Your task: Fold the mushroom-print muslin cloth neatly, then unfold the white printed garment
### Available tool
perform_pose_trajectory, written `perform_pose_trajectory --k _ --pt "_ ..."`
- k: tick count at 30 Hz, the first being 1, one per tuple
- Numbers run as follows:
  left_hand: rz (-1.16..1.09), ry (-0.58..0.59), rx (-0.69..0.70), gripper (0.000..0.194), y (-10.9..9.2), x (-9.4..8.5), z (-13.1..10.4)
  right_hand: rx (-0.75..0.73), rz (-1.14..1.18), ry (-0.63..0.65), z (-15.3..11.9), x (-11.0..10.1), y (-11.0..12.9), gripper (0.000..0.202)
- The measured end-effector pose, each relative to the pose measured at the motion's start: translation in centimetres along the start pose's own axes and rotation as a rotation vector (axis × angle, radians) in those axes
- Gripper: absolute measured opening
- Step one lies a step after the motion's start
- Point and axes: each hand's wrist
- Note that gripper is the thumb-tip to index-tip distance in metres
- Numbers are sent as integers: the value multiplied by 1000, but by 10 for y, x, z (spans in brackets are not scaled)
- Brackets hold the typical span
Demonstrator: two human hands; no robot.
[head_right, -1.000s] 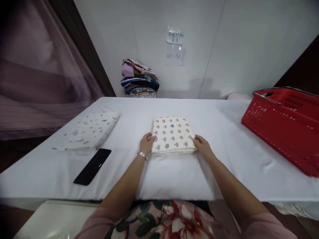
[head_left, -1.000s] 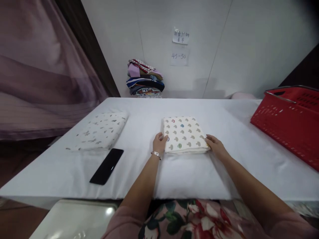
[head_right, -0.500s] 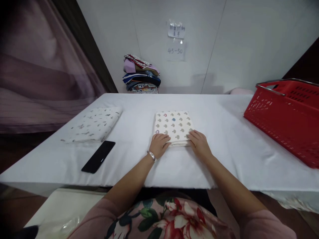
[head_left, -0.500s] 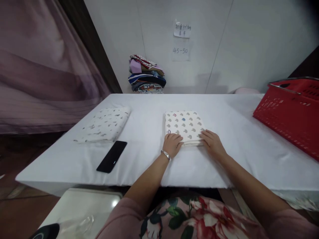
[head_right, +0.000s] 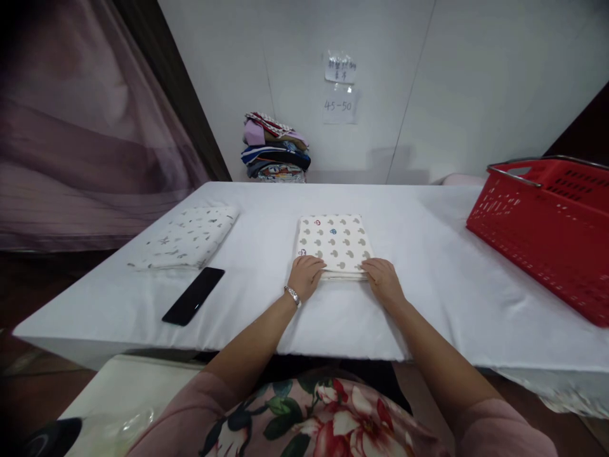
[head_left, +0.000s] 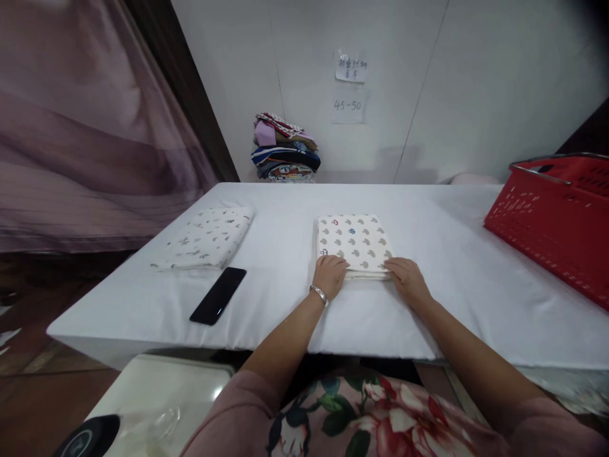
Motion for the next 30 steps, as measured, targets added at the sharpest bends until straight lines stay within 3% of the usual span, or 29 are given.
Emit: perform_pose_trajectory --k 8,15,20,30 --pt "3 63 20 21 -1 -2 -3 22 43 -23 -7 3 -3 25" --pt "104 41 -32 35 -11 -1 0 -46 -113 96 9 -2 14 32" --pt "198 88 -69 26 -22 2 7 -148 -166 160 24 4 25 41" --pt "130 128 15 21 -15 -2 -1 -142 -24 45 -7 17 12 32"
Point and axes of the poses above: each hand's wrist, its own z-axis towards the middle knuckle, its own x-axis out of the palm, y = z × x, and after that the axes turned 8 degrees about -y, right-handed
